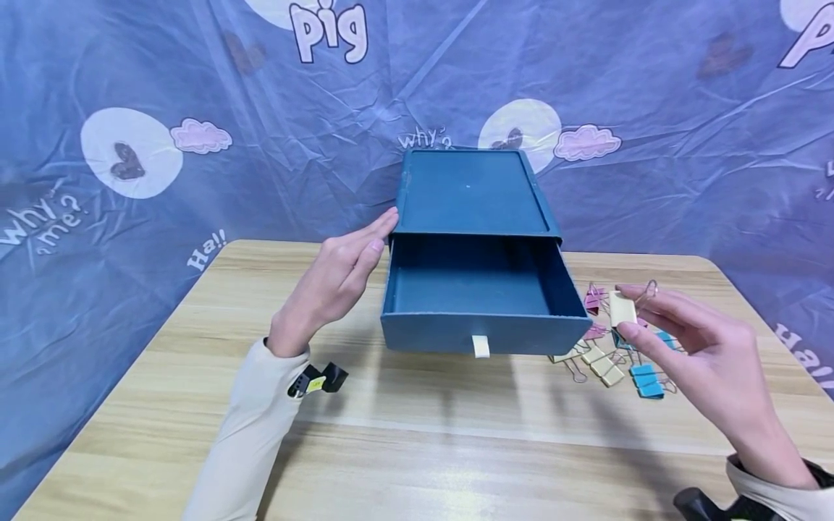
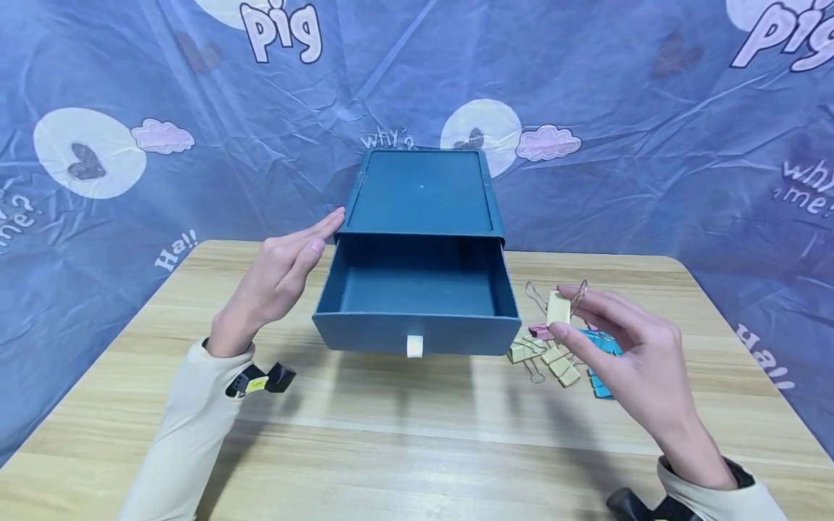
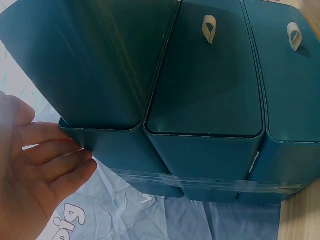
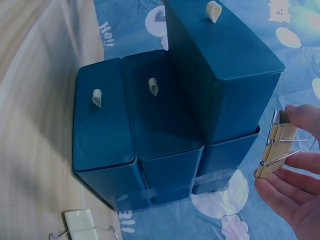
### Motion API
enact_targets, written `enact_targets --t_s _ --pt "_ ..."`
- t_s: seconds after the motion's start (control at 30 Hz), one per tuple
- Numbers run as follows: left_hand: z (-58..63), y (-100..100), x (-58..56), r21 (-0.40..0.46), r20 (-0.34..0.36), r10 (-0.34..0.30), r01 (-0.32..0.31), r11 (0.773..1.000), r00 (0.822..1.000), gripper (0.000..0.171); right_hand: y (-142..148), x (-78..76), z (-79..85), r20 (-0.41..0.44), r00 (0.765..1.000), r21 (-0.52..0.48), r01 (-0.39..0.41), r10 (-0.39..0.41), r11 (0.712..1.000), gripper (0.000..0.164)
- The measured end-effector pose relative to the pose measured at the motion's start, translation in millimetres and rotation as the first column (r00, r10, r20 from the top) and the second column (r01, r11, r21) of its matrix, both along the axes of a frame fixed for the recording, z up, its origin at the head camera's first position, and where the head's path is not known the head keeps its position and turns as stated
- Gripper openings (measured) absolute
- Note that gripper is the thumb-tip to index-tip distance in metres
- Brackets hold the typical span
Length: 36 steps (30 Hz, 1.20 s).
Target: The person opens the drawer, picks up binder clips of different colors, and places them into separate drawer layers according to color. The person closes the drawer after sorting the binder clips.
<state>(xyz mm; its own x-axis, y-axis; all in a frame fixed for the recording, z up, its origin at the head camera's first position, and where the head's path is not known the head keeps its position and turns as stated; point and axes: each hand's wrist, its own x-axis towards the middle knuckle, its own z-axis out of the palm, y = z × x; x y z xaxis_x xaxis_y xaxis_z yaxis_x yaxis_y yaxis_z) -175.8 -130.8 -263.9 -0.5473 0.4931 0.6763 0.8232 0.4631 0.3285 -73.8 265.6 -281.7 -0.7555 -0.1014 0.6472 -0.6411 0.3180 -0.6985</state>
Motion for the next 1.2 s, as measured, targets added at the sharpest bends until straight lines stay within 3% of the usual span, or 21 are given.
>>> enact_targets --t_s 0.2,0.33,0.53,0.8,1.2 --pt "0.9 0.8 0.9 0.004 -0.001 -0.004 0.004 1.0 1.0 0.039 -5.8 -2.0 5.9 -0.007 0.994 -0.136 -0.111 0.111 0.984 0.037" --pt "0.6 0.4 0.6 0.005 0.004 0.001 -0.001 1.0 1.0 0.039 -9.5 -2.5 10.5 -0.009 0.992 -0.165 -0.128 0.128 0.978 0.036" --pt "1.5 -0.6 2.4 0.004 0.016 0.004 -0.004 1.0 1.0 0.039 -16.9 -3.6 19.1 -0.022 0.992 -0.162 -0.128 0.126 0.978 0.039" --pt "3.6 1.5 2.2 -0.012 0.038 0.001 -0.001 1.0 0.999 0.04 -26.7 -6.2 29.4 -0.07 0.973 -0.194 -0.228 0.218 0.954 0.037" --pt "3.7 1.6 4.6 -0.015 0.052 -0.001 0.001 1.0 0.999 0.04 -40.3 -8.8 38.4 -0.082 0.963 -0.156 -0.266 0.255 0.951 0.038"
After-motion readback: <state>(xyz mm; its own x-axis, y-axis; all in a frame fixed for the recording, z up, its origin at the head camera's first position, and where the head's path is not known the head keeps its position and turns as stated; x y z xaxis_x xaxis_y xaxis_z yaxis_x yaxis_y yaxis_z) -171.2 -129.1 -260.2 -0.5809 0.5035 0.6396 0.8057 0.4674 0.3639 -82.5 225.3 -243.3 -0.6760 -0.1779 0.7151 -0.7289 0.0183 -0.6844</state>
